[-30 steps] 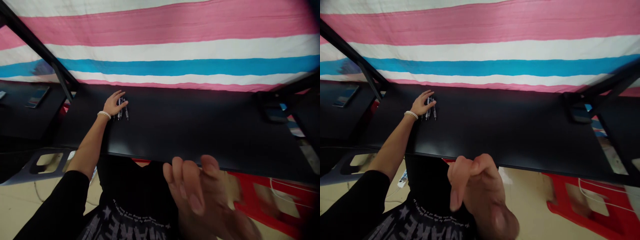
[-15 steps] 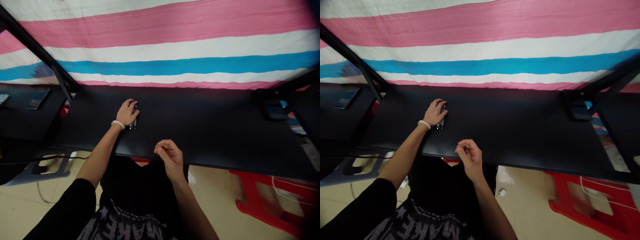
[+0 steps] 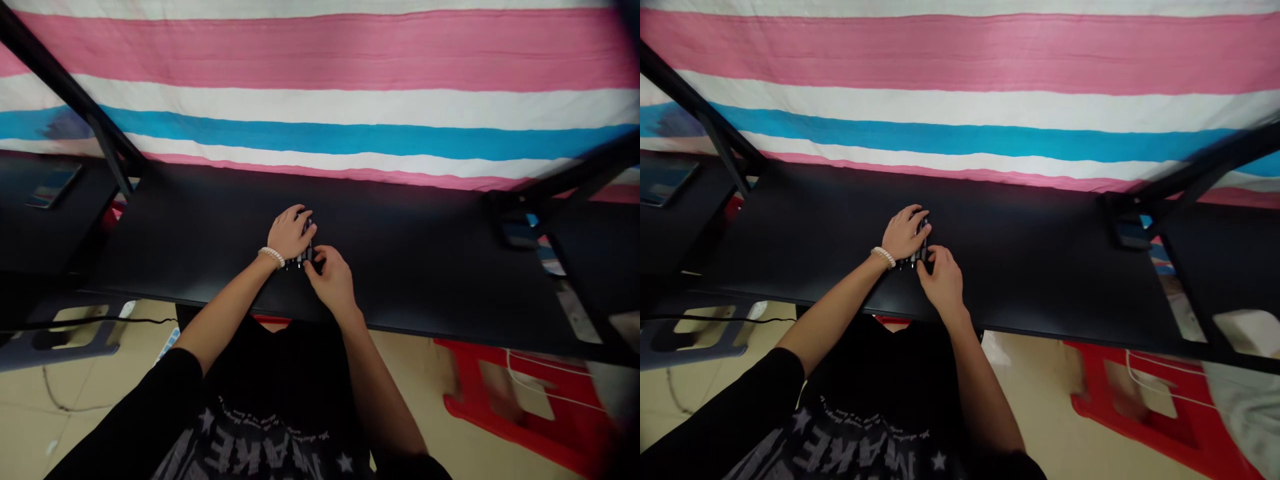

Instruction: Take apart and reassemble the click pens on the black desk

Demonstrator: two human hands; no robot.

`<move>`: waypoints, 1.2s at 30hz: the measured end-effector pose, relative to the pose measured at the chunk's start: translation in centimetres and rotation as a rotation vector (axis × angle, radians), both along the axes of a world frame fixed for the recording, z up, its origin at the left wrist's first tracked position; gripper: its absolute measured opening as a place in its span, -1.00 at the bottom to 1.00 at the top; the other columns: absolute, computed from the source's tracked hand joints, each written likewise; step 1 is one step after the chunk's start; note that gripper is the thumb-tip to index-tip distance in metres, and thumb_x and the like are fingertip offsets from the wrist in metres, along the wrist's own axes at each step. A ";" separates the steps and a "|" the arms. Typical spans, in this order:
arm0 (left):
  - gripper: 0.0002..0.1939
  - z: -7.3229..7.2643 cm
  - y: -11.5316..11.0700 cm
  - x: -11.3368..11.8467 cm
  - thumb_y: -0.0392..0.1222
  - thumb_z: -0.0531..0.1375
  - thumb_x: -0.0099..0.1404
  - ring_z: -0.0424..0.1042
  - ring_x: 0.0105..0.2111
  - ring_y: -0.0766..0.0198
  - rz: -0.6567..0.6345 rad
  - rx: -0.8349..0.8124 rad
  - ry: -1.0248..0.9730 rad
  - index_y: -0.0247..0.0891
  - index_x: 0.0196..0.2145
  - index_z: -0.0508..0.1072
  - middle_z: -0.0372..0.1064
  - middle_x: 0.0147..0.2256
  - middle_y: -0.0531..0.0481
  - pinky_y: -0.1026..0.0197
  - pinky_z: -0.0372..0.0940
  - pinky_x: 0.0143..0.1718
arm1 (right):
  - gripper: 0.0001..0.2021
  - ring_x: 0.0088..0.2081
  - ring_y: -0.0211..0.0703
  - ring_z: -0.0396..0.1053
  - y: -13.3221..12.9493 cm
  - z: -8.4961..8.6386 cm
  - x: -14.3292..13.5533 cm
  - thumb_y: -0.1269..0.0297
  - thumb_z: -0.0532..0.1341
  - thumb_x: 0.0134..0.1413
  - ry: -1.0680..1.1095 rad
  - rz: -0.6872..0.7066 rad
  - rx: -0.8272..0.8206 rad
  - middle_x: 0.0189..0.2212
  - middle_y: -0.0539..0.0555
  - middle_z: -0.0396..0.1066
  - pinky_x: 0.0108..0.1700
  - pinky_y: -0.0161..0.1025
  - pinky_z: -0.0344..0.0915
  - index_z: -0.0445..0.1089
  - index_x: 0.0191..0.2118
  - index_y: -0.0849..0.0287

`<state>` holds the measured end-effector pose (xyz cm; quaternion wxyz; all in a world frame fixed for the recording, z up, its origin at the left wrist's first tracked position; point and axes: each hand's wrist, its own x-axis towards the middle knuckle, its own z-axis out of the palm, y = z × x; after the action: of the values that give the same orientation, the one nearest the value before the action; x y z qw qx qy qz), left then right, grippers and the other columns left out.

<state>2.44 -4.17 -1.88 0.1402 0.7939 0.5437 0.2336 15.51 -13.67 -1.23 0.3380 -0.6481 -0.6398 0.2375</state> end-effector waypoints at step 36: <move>-0.72 1.6 2.5 -2.4 -0.08 0.36 0.21 0.54 -0.18 0.20 0.086 -0.459 -1.654 -0.25 -0.17 0.49 0.53 -0.19 -0.10 0.06 0.40 -0.03 | -0.69 -0.53 -0.33 0.32 9.3 1.3 0.0 0.01 0.30 0.09 0.608 0.251 0.021 -0.51 -0.02 0.43 -0.48 -0.33 0.29 0.51 -0.23 0.18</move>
<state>-0.01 -1.64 -0.32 0.6396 0.2992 0.3302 0.6264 15.48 -4.42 0.05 0.4882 -0.4600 -0.5872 0.4531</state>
